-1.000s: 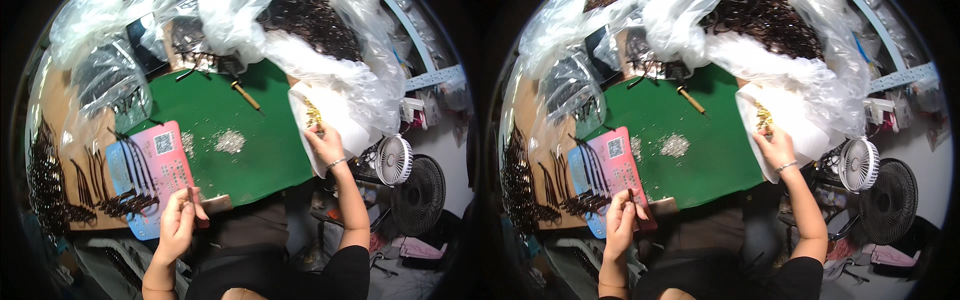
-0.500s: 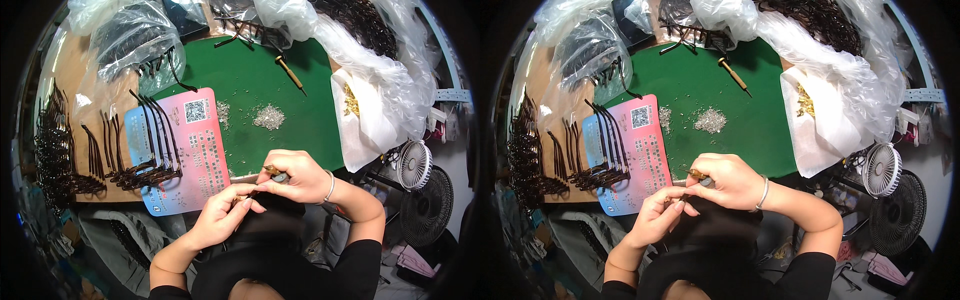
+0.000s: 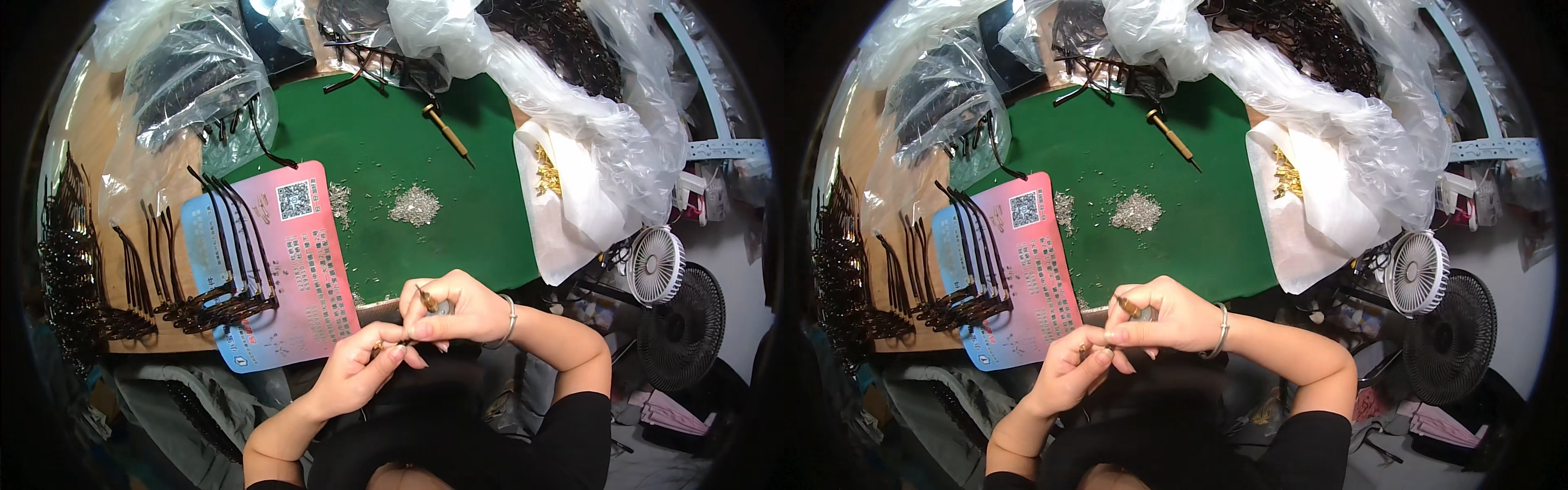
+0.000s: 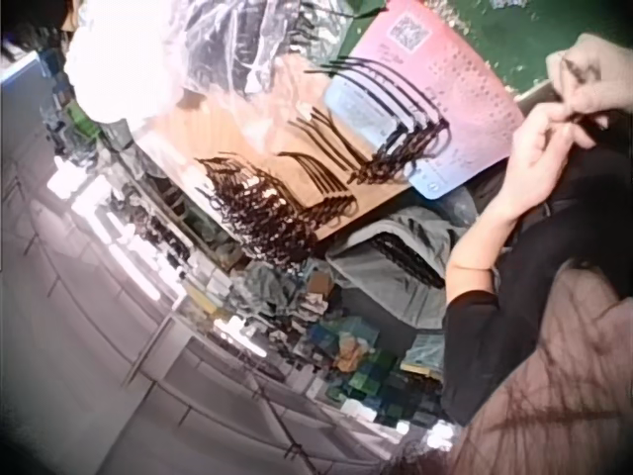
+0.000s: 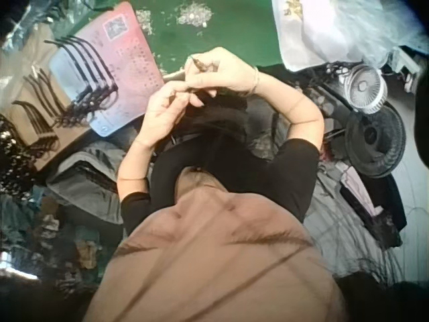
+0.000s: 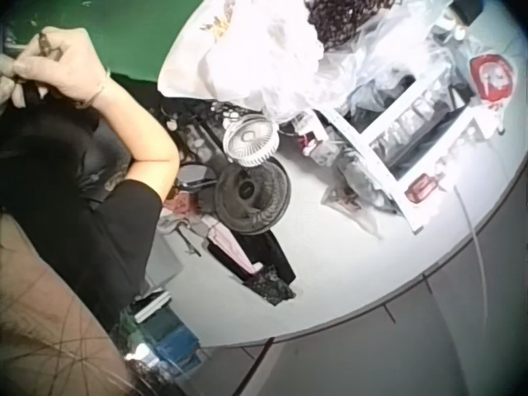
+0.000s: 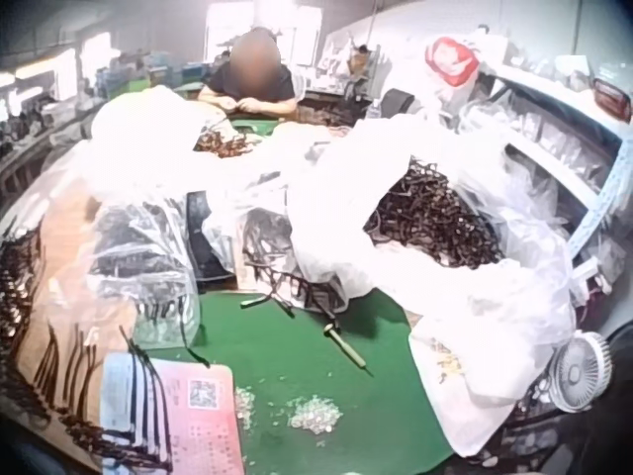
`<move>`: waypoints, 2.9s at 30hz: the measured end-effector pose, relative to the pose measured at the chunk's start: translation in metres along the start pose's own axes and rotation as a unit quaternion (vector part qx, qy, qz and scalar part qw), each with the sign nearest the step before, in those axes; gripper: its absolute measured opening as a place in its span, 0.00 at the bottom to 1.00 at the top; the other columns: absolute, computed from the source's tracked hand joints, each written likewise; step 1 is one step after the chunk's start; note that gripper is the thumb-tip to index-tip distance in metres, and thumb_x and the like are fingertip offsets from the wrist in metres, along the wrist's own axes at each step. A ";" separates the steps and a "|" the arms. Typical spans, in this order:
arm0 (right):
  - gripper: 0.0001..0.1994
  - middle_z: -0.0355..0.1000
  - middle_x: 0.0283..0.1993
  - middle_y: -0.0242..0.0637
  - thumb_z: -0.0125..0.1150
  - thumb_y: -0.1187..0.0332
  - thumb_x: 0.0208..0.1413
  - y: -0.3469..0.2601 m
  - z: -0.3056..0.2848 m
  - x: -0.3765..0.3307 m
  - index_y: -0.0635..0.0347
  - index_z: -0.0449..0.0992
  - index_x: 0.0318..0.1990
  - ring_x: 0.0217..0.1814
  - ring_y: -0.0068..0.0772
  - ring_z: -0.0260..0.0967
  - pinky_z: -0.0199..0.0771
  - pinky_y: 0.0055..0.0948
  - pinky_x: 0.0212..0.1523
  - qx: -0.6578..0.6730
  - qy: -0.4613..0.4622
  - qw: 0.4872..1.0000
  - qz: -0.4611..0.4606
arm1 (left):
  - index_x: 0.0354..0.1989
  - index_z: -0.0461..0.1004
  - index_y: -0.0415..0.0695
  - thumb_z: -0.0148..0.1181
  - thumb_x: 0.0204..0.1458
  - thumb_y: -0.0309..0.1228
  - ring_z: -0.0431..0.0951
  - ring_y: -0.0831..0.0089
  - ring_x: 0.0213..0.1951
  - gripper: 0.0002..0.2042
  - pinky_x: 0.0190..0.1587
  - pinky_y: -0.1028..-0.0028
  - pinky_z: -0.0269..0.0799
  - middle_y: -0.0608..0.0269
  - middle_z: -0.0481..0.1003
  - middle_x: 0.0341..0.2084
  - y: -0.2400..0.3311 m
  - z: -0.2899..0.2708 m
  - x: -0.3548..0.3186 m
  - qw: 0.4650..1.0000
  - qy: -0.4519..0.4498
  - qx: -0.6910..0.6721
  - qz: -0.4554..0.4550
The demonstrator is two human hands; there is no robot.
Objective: The person assembles eyeglasses by hand, picking up frames and small metal components from a green mat, inserting parts into the frame, and placing completed glasses aside. The person repeatedly handles frames and components, using a small tool to assist with assembly.
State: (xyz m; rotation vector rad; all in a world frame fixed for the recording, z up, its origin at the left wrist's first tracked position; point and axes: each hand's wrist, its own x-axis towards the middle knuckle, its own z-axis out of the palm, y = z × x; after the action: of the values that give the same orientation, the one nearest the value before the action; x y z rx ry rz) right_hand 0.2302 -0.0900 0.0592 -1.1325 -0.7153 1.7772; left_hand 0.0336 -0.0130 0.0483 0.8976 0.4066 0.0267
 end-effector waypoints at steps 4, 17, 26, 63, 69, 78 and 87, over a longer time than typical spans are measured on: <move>0.14 0.72 0.29 0.35 0.65 0.65 0.50 0.007 -0.003 0.003 0.63 0.70 0.39 0.21 0.15 0.63 0.63 0.14 0.21 0.151 -0.022 0.983 0.102 | 0.48 0.65 0.33 0.44 0.60 0.26 0.75 0.73 0.40 0.11 0.45 0.73 0.70 0.56 0.73 0.40 0.001 0.003 0.006 0.999 0.003 0.027 0.032; 0.23 0.67 0.37 0.37 0.67 0.60 0.46 0.024 -0.009 0.009 0.64 0.66 0.46 0.33 0.28 0.70 0.72 0.26 0.31 -0.389 0.103 0.906 -0.131 | 0.54 0.62 0.36 0.39 0.58 0.20 0.68 0.84 0.22 0.15 0.27 0.84 0.65 0.61 0.75 0.31 -0.009 -0.003 0.015 0.912 0.095 0.359 0.174; 0.35 0.60 0.37 0.43 0.63 0.53 0.45 0.009 -0.011 -0.003 0.59 0.59 0.59 0.25 0.38 0.70 0.73 0.32 0.23 -0.692 0.217 0.688 -0.020 | 0.50 0.64 0.34 0.42 0.57 0.19 0.67 0.83 0.15 0.12 0.19 0.83 0.63 0.60 0.76 0.30 -0.015 -0.022 0.023 0.897 0.243 0.337 0.149; 0.17 0.61 0.35 0.45 0.52 0.70 0.53 0.003 -0.012 -0.004 0.51 0.66 0.52 0.27 0.46 0.69 0.73 0.40 0.27 -0.565 0.193 0.801 -0.040 | 0.49 0.63 0.34 0.42 0.57 0.19 0.68 0.85 0.17 0.12 0.21 0.84 0.65 0.57 0.76 0.34 -0.011 -0.023 0.018 0.951 0.263 0.160 0.038; 0.15 0.62 0.33 0.48 0.50 0.69 0.54 0.004 0.019 0.019 0.55 0.64 0.50 0.29 0.48 0.68 0.75 0.39 0.28 -0.463 0.060 0.883 -0.041 | 0.47 0.68 0.34 0.49 0.48 0.16 0.78 0.63 0.33 0.15 0.36 0.72 0.73 0.49 0.75 0.34 -0.025 -0.019 0.023 0.839 0.316 0.413 0.160; 0.15 0.62 0.34 0.41 0.50 0.69 0.55 -0.001 0.031 0.016 0.54 0.68 0.50 0.25 0.38 0.67 0.74 0.32 0.27 -0.565 0.075 0.822 0.005 | 0.49 0.67 0.33 0.47 0.48 0.14 0.77 0.70 0.32 0.17 0.37 0.76 0.72 0.52 0.75 0.35 -0.033 -0.016 0.025 0.786 0.322 0.493 0.185; 0.14 0.70 0.40 0.48 0.47 0.68 0.56 0.011 0.016 0.027 0.61 0.67 0.48 0.41 0.39 0.68 0.72 0.32 0.26 -0.361 0.050 0.930 -0.047 | 0.48 0.68 0.33 0.49 0.46 0.14 0.77 0.67 0.27 0.18 0.32 0.74 0.72 0.53 0.74 0.29 -0.034 -0.019 0.024 0.793 0.323 0.474 0.206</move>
State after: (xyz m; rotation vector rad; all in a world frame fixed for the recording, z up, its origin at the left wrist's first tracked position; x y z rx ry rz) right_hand 0.2064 -0.0705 0.0458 -1.6154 -1.4004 1.3793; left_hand 0.0443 -0.0150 0.0038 1.9854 0.8896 0.5954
